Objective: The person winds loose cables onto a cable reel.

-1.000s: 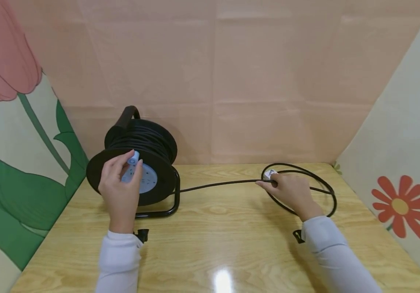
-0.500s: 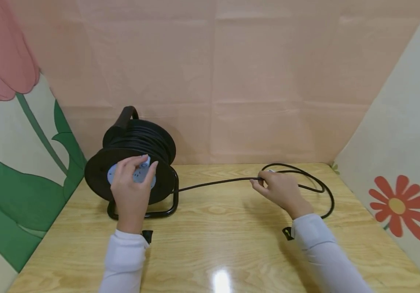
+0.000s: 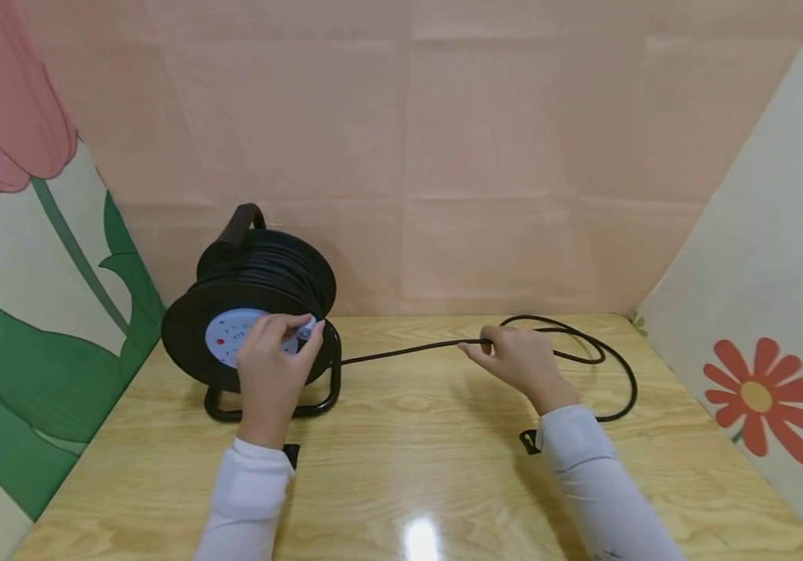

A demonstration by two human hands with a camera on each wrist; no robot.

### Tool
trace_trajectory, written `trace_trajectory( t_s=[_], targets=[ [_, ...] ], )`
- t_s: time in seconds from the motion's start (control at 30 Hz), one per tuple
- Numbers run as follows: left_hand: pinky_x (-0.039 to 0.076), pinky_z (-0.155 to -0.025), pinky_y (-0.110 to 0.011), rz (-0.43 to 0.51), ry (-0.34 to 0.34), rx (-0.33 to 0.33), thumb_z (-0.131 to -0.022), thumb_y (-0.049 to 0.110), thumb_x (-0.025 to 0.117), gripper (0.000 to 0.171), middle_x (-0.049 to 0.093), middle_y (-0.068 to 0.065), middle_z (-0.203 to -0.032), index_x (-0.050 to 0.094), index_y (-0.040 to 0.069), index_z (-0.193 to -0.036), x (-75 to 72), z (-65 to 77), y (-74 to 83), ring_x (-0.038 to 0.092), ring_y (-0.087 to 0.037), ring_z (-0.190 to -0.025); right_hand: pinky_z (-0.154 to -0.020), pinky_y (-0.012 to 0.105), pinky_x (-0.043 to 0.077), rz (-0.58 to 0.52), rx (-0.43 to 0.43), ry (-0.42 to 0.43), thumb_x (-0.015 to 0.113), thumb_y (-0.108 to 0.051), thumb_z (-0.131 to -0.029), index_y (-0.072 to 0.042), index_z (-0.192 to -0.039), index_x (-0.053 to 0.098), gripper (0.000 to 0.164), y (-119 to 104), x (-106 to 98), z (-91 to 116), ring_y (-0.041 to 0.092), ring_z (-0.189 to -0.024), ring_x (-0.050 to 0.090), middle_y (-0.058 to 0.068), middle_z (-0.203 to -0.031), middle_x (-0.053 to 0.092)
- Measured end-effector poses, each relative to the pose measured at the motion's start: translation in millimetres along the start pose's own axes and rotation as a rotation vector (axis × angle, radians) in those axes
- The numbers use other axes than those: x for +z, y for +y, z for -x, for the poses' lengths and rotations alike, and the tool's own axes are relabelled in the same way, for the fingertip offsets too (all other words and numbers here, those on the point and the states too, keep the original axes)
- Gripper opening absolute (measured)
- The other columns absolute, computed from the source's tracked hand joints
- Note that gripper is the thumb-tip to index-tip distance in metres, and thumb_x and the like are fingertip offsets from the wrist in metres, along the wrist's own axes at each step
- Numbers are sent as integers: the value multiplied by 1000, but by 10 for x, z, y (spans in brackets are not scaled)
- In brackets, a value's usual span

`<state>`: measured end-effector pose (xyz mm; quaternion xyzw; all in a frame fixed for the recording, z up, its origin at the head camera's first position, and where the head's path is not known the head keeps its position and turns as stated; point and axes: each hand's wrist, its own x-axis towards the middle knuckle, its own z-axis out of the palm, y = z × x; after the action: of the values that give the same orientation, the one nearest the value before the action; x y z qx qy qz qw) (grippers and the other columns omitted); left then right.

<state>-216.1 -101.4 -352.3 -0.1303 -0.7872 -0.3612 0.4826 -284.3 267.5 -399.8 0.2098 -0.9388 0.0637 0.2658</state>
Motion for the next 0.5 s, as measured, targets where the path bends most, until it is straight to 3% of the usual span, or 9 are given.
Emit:
trace_trajectory(
  t_s=[0.27, 0.5],
  targets=[
    [55, -66, -36, -44, -38, -5, -83, 19, 83, 19, 65, -9, -81, 74, 3, -89, -7, 6, 12, 62, -22, -72, -37, 31, 28, -8, 25, -21, 64, -57, -93, -24, -74, 60, 38, -84, 64, -32, 12, -43, 38, -10, -49, 42],
    [55, -57, -34, -93, -139, -59, -83, 23, 83, 21, 67, -8, -74, 72, 4, -82, -15, 18, 38, 66, -17, -61, -41, 28, 36, -26, 16, -33, 61, -45, -98, -17, -97, 70, 29, -191, 159, -68, 8, -51, 49, -2, -80, 70]
  ],
)
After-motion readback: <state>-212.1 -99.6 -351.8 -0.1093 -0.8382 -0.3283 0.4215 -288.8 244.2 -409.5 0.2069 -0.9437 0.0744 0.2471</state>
